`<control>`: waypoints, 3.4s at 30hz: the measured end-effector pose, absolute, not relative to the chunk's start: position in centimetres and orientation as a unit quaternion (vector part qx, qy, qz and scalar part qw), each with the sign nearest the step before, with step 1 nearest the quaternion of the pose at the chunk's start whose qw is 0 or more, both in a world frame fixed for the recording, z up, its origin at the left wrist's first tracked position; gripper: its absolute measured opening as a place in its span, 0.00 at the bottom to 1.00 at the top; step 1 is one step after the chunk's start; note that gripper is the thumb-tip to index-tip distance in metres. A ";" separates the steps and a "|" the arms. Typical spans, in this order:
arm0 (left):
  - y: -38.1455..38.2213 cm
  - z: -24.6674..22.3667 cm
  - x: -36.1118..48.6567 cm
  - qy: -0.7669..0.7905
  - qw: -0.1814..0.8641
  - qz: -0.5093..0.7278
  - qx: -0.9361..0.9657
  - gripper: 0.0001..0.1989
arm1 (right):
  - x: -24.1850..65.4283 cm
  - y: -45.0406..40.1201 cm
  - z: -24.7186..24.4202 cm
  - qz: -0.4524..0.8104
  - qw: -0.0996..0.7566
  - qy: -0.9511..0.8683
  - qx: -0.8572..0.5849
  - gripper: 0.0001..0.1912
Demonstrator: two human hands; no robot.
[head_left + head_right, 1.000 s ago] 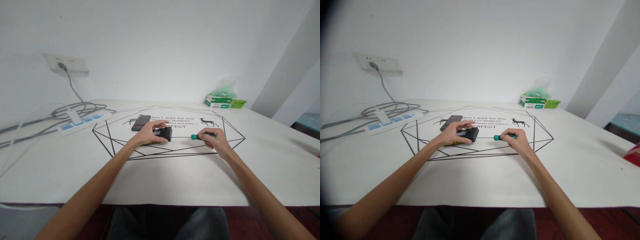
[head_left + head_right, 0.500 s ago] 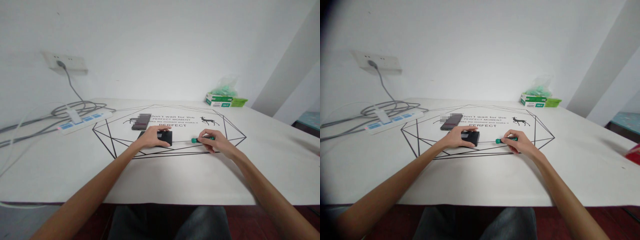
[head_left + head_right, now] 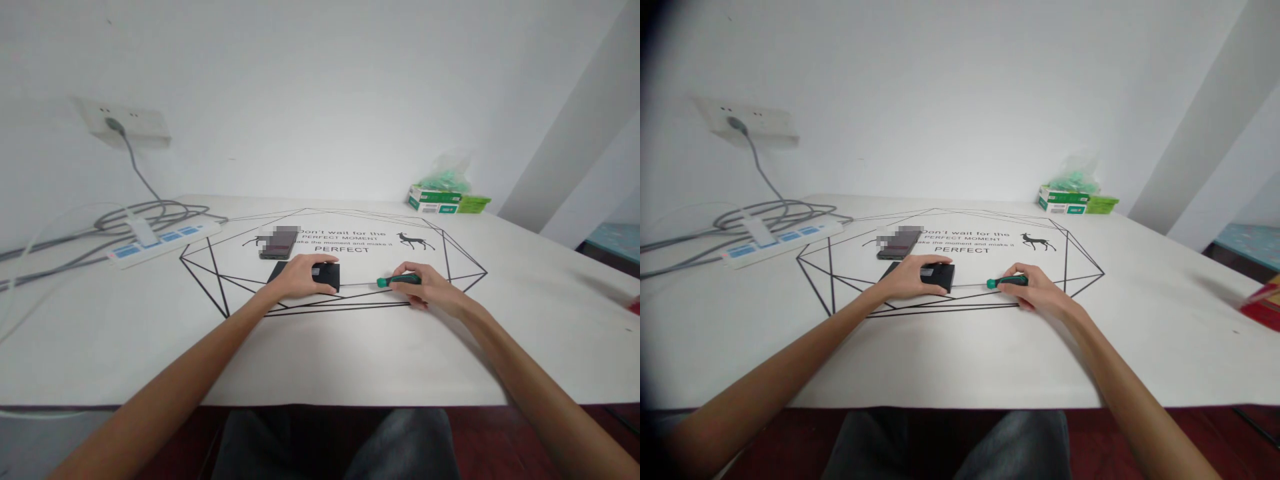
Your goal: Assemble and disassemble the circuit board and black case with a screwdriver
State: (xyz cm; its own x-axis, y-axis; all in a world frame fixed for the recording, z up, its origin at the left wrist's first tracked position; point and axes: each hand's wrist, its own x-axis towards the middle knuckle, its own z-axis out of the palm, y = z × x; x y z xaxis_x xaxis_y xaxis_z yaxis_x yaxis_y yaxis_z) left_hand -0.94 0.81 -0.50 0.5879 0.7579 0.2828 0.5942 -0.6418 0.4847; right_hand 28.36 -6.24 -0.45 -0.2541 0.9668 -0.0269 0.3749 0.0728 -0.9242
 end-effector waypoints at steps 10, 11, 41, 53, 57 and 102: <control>1.1 -0.7 -1.0 0.383 0.149 0.235 0.881 0.34 | 27.8 -6.0 -0.4 0.409 0.362 -0.649 -0.530 0.24; 1.1 -0.7 -1.0 0.383 0.149 0.233 0.882 0.34 | 27.9 -6.1 -0.3 0.419 0.357 -0.646 -0.528 0.24; 1.1 -0.6 -1.0 0.382 0.132 0.213 0.890 0.35 | 28.3 -6.0 -1.0 0.384 0.341 -0.680 -0.523 0.21; 1.1 -0.5 -0.9 0.383 0.126 0.202 0.893 0.35 | 28.5 -5.4 -1.5 0.332 0.379 -0.707 -0.497 0.20; 1.1 -0.5 -1.0 0.384 0.126 0.204 0.891 0.36 | 28.4 -5.4 -1.3 0.342 0.379 -0.704 -0.493 0.19; 1.1 -0.7 -1.1 0.383 0.113 0.206 0.893 0.34 | 28.2 -6.3 -0.7 0.303 0.321 -0.712 -0.546 0.21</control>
